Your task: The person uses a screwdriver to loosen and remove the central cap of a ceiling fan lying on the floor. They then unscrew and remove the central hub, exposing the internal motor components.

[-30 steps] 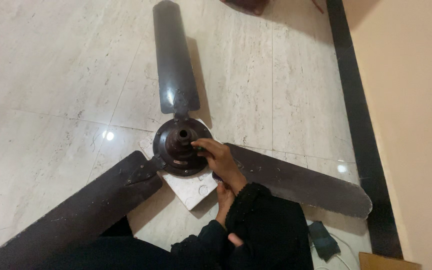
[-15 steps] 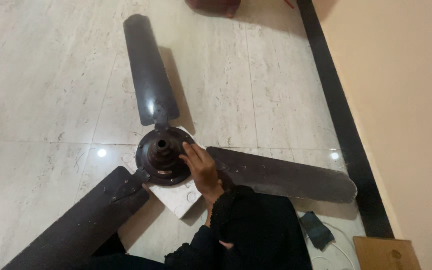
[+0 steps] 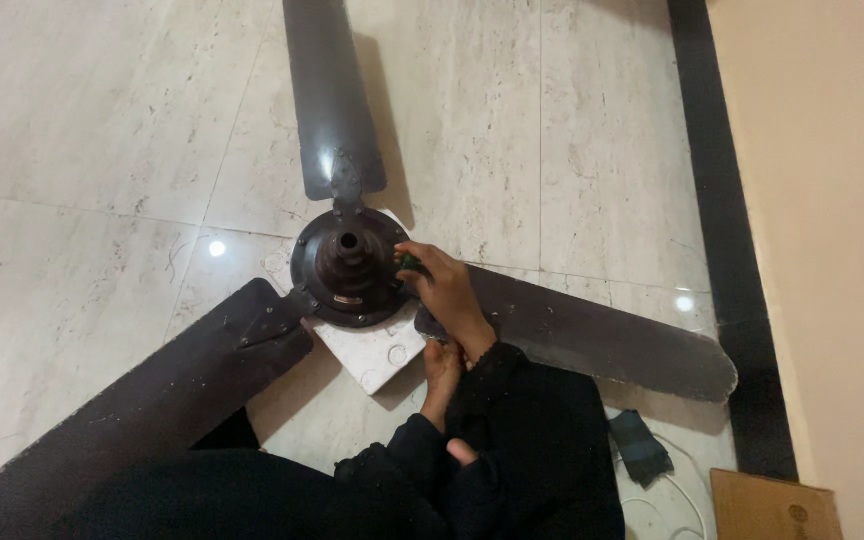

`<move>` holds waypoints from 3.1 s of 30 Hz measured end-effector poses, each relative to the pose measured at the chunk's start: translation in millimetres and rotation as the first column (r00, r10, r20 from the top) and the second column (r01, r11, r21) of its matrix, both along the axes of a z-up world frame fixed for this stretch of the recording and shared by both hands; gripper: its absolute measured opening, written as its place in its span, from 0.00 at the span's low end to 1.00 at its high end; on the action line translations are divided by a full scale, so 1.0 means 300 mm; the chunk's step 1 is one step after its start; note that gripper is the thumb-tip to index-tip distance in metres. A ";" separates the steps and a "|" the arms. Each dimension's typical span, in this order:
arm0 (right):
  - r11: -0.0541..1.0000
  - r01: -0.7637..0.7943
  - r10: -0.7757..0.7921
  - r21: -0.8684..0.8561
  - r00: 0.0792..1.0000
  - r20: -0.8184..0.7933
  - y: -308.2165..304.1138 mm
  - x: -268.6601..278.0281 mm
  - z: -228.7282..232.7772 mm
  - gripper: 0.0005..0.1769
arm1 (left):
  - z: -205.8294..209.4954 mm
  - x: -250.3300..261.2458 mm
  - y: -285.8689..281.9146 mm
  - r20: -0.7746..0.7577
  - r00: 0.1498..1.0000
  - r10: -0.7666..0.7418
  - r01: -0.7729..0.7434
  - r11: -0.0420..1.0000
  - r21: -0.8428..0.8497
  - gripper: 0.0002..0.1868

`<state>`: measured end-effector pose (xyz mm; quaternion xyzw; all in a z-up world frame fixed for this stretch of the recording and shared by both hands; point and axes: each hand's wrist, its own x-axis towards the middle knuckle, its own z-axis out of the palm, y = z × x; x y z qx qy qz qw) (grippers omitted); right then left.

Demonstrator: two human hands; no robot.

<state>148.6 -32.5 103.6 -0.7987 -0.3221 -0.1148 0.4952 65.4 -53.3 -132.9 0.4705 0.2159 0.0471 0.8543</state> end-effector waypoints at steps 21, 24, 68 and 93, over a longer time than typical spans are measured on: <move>0.924 0.382 -0.374 -0.032 0.917 0.141 -0.006 -0.060 -0.026 0.24 | 0.087 -0.016 -0.024 -0.043 0.999 -0.030 0.025 0.993 -0.113 0.10; 0.971 0.237 -0.238 0.024 0.970 0.054 -0.040 -0.014 -0.013 0.23 | 0.148 -0.011 -0.005 -0.066 0.996 -0.061 0.047 0.978 -0.205 0.11; 0.999 -0.043 0.042 -0.029 0.999 -0.017 -0.075 -0.021 0.048 0.26 | 0.247 -0.024 -0.009 -0.038 0.998 -0.049 0.039 0.969 -0.243 0.17; 0.962 -0.215 0.190 -0.167 0.969 -0.157 -0.042 0.069 0.107 0.19 | 0.166 -0.004 -0.049 -0.094 0.996 0.014 -0.036 0.972 -0.234 0.19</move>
